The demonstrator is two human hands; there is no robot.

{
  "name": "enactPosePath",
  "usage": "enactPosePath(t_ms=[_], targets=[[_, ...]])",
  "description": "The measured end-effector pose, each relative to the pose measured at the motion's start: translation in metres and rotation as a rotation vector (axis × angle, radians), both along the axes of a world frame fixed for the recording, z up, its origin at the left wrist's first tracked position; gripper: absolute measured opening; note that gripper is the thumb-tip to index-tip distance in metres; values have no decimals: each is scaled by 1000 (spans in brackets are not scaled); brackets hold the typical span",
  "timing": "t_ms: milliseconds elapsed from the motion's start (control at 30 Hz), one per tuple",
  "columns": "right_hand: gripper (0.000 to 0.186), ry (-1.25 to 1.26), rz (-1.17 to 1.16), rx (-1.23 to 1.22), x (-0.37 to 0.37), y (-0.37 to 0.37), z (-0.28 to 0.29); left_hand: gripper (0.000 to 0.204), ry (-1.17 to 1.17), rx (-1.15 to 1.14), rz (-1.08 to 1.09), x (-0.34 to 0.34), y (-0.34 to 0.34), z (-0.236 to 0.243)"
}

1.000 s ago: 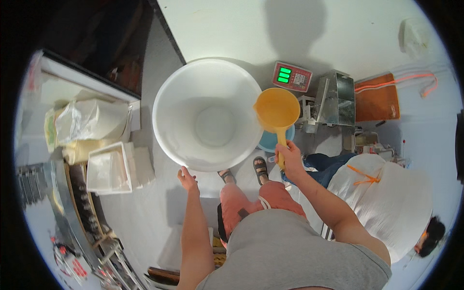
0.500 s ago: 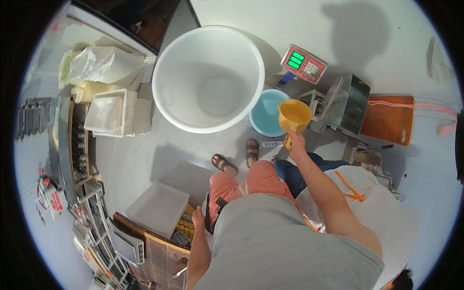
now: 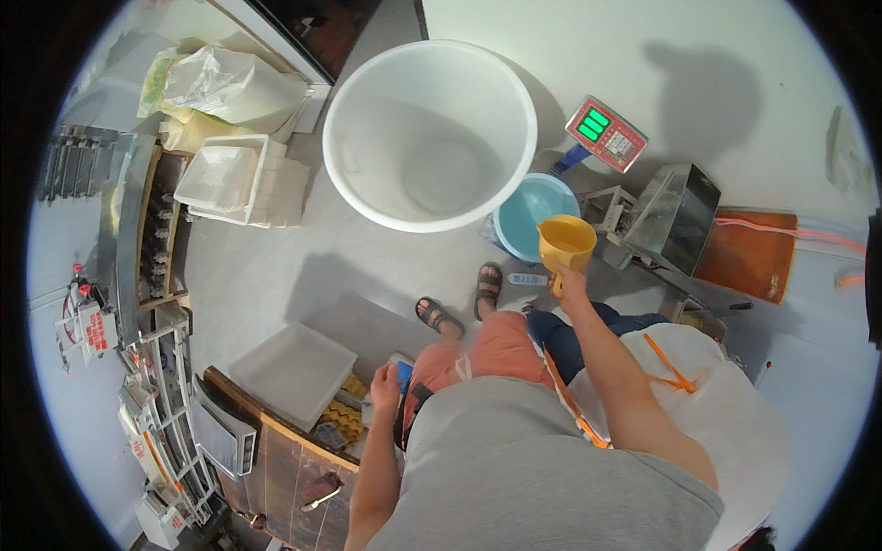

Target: The person scoops water from a large white bucket into a blue basin using a yellow scoop, then adds a powdered ingredient from a small packet. They stir the mixture in the basin, pour it into the large bucket, and later scoop flour from a large sack into the blue basin before transferring it into a metal hopper.

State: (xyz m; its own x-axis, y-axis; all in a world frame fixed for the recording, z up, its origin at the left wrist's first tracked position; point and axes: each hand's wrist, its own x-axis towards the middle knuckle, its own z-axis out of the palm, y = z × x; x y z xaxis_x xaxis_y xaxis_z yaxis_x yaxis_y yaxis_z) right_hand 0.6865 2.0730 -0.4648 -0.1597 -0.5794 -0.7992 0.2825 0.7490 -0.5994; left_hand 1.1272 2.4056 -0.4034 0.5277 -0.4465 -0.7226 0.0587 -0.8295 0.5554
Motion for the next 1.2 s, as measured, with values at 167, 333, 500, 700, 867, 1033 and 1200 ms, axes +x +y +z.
enactPosePath(t_ms=[167,333,500,700,867,1033,1200], targets=[[20,19,-67,14,7,20,-6,50,48,237,0,17,29,9],[22,6,-91,79,7,33,-2,47,86,319,9,26,38,16],[27,8,-77,111,11,30,2,48,40,268,-101,17,34,-10],[23,-23,56,114,-9,26,-9,45,-128,133,-321,-8,-12,-6],[21,128,223,259,-39,7,-7,52,-67,78,-129,-49,-36,7],[21,182,418,244,-21,-15,10,58,-108,212,66,-73,21,-17],[18,143,463,292,10,-55,1,59,-23,366,284,-68,69,-12]])
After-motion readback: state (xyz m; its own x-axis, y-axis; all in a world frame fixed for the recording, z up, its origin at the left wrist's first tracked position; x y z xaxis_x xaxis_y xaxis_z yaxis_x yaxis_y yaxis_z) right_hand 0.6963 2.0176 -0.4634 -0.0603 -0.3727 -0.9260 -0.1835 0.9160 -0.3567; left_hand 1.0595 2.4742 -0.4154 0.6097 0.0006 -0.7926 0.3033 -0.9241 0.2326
